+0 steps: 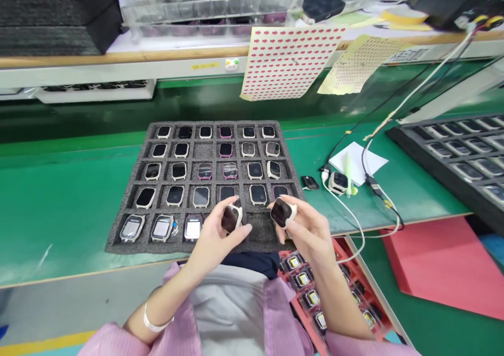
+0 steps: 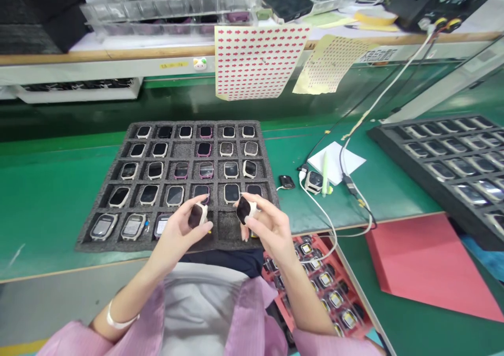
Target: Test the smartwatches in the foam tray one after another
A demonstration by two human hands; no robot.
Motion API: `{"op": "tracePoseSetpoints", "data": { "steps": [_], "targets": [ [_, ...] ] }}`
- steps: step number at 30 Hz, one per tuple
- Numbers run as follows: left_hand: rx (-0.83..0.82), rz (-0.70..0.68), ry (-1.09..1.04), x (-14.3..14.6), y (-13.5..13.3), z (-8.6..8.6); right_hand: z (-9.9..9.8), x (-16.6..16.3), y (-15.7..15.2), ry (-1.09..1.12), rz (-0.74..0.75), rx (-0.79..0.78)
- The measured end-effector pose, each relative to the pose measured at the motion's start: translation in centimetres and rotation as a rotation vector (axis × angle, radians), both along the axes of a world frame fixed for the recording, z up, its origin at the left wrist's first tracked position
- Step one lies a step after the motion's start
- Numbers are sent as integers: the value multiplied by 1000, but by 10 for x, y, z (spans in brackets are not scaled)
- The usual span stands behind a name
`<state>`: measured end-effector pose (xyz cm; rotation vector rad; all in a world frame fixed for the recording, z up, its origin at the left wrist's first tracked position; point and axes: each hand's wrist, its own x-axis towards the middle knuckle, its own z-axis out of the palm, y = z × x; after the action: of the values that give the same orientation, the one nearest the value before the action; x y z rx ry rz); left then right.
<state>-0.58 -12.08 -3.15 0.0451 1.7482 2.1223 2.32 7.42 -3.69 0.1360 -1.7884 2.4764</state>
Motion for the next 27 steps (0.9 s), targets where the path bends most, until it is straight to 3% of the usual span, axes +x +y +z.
{"op": "tracePoseSetpoints", "data": {
  "steps": [4,9,18,27],
  "targets": [
    [-136,7,147,2,2,-7,3,8,-11,-81,93,-88],
    [-205,-55,183,6,-1,-14,4,7,-20,-189,194,-141],
    [-89,-45,153,7,0,-18,6,4,-25,-266,157,-175],
    [-173,-64,193,8,-4,-18,2,4,-26,-286,125,-125]
  ]
}}
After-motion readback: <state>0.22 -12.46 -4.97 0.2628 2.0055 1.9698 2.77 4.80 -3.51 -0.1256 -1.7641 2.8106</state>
